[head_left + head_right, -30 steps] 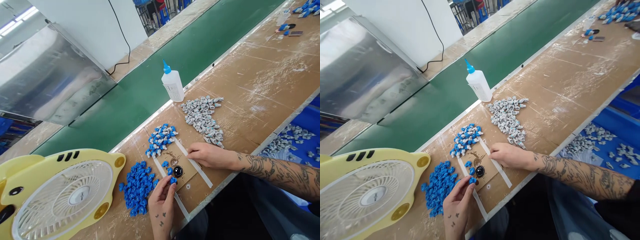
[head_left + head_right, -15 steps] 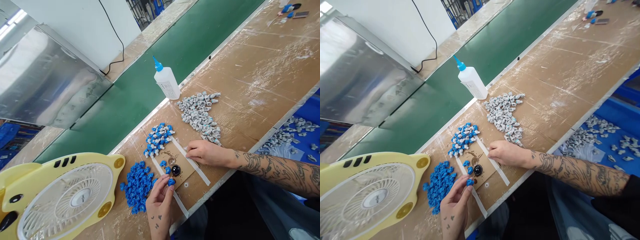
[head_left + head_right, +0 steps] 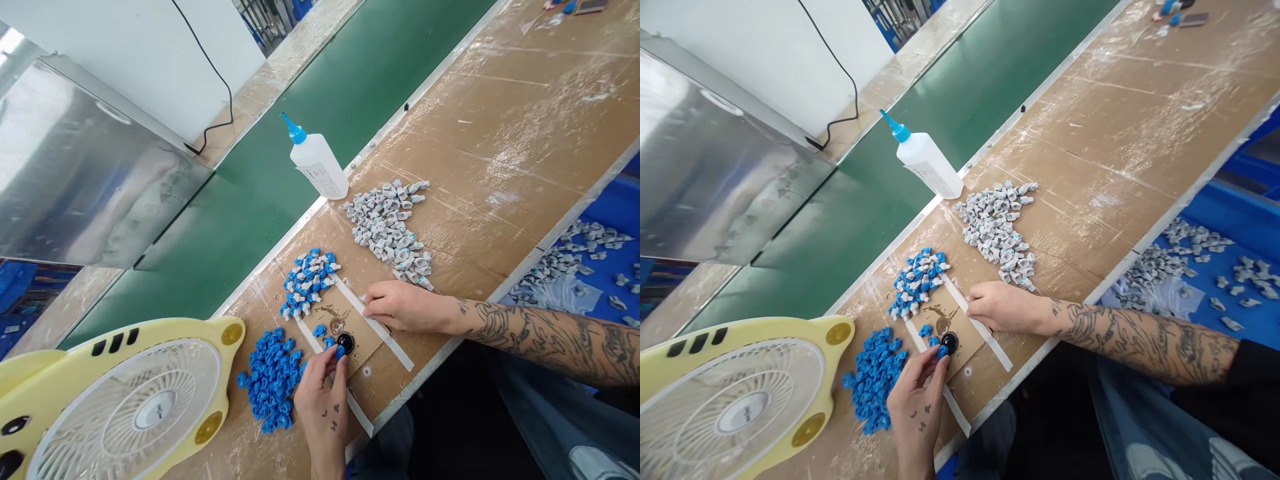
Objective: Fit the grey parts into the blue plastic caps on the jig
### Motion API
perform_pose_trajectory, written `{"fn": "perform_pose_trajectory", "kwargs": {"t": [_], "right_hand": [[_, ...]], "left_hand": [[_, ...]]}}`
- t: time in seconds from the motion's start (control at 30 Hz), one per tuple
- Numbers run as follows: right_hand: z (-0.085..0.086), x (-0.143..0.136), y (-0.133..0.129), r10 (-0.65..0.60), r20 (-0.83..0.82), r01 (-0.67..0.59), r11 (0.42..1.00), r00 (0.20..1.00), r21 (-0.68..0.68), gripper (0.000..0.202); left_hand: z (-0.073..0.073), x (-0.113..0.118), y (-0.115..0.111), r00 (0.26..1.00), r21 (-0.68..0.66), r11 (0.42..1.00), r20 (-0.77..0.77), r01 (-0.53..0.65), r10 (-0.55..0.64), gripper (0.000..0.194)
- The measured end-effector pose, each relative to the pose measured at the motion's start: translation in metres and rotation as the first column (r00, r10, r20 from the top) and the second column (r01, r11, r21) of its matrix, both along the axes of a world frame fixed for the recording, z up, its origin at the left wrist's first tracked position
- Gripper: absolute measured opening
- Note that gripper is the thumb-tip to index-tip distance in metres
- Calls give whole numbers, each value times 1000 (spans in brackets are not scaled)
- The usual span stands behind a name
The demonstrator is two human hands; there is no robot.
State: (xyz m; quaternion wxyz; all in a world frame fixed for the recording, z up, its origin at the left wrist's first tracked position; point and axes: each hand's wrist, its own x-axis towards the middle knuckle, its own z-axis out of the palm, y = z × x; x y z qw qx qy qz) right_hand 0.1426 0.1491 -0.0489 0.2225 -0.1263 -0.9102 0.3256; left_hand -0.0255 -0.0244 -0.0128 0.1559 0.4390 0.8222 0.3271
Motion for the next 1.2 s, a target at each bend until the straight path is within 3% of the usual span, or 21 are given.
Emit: {"fn": "perform_pose_trajectory", "kwargs": {"t": [0.2, 0.3, 0.4, 0.47, 0.57, 0.67, 0.8, 1.03, 1.13, 1.2], "right_hand": [[-3, 0, 1, -4, -9, 5, 1000, 1000, 30, 22], [-1, 3, 0, -36, -43, 35, 999, 998, -23, 21], [9, 4, -6, -86, -144, 58, 981, 986, -185, 18], [18, 1, -14, -120, -228, 43, 948, 966, -316, 18], [28, -12, -33, -185, -312, 21, 886, 932, -464, 21], [31, -27, -50, -253, -348, 42, 857, 903, -514, 23], [30, -39, -61, -229, -355, 53, 896, 906, -442, 23], [36, -42, -49, -86, -319, -20, 949, 944, -316, 19], [38, -46, -41, -60, -265, -25, 951, 962, -308, 14], [41, -49, -33, -13, -214, -47, 961, 977, -274, 12]], "left_hand": [[4, 0, 4, 998, 14, 999, -21, 52, -52, 20], [7, -2, 1, 990, 4, 996, 113, -90, 89, 21], [7, -4, -3, 886, 20, 941, 343, -338, 311, 27], [7, -4, -3, 778, 57, 890, 513, -452, 362, 32], [7, -1, -1, 638, 96, 854, 708, -512, 303, 37], [9, 3, 3, 582, 119, 870, 785, -478, 212, 38], [11, 4, 6, 559, 156, 878, 817, -453, 143, 36], [11, -1, 9, 556, 102, 901, 814, -421, 168, 35], [13, -9, 14, 605, 93, 915, 775, -394, 182, 31], [17, -21, 20, 685, 96, 933, 706, -346, 181, 29]]}}
